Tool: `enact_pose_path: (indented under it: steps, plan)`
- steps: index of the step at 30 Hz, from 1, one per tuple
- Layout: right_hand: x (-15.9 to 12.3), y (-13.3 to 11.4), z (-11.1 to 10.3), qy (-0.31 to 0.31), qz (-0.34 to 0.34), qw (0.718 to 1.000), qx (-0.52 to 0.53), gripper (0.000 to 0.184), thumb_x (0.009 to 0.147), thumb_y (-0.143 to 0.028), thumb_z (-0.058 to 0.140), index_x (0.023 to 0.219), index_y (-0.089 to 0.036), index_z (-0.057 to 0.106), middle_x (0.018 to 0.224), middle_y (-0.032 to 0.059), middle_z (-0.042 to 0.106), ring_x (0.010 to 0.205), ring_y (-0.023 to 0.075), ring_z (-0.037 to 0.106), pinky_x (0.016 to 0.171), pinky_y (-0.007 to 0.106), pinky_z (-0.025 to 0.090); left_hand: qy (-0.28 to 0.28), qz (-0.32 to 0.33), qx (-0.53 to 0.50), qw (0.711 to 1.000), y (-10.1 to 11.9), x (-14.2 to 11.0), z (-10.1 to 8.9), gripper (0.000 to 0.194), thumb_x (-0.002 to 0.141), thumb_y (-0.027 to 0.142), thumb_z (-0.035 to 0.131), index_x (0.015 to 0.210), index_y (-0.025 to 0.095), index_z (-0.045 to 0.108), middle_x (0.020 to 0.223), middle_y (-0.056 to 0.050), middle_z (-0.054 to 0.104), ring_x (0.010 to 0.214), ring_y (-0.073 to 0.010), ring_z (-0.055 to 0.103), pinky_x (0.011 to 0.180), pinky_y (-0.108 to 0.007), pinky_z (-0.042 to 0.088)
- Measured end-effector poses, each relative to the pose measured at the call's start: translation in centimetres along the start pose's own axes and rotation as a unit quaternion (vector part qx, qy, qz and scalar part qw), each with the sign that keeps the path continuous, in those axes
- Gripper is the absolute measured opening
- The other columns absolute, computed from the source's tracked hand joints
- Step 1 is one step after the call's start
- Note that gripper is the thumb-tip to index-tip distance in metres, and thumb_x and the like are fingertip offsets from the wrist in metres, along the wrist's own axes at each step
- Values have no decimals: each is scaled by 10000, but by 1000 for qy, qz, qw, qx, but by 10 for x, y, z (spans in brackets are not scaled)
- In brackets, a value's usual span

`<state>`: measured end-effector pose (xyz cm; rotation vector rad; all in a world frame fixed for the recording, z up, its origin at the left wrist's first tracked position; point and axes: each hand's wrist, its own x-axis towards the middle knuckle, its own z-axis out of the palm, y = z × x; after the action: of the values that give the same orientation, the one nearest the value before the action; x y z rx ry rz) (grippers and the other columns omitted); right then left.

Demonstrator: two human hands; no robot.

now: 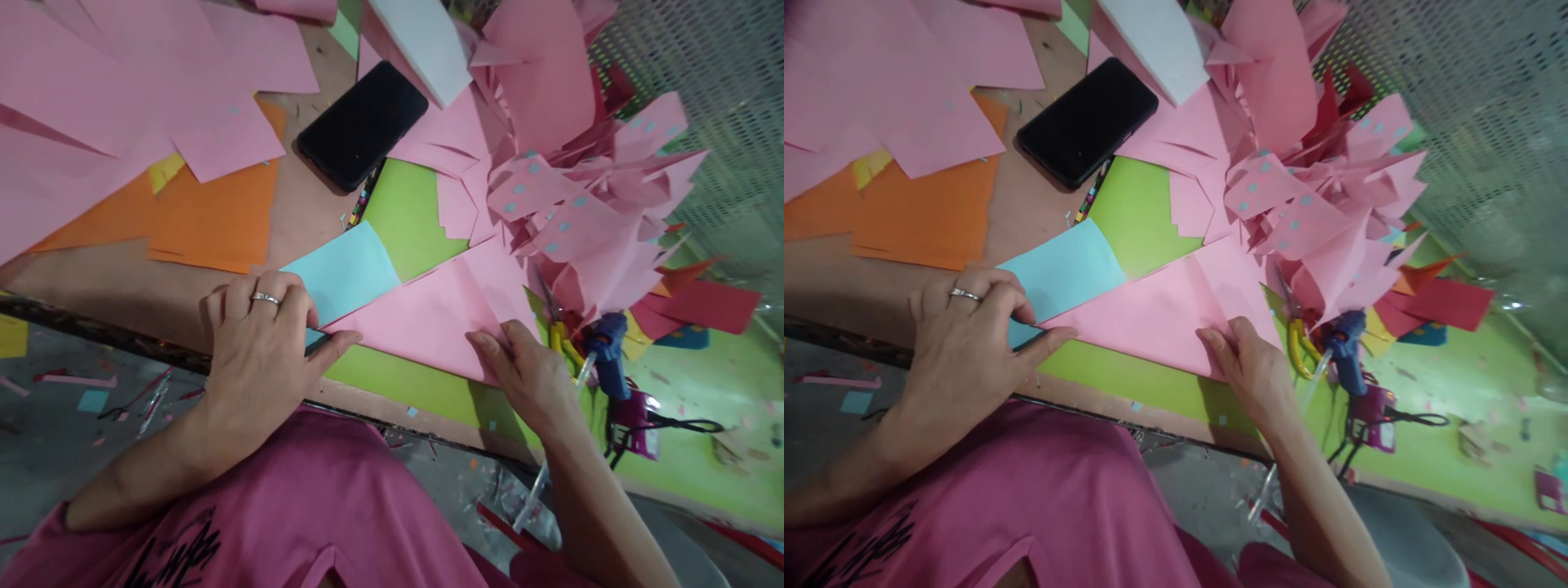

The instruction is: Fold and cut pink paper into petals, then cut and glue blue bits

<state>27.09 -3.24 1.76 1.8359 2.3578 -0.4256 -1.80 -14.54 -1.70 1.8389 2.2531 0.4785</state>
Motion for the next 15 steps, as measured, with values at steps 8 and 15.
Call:
enact_pose_path:
  steps: [8,15]
  plan:
    - [0,2,0,1,6,1000,-9,545,893,-805,393,718,-292,339,509,-34,403,483,196,404,526,284,281,20,9,35,999,2,0,-2,441,956,626,475,877,210,598,976,-147,661,951,-362,584,796,-500,406]
    - [1,1,0,-5,0,1000,-20,521,913,-774,388,722,-293,327,541,-14,438,520,217,472,526,282,289,36,19,63,997,2,0,0,482,948,667,456,854,211,581,977,-141,653,900,-347,572,760,-480,389]
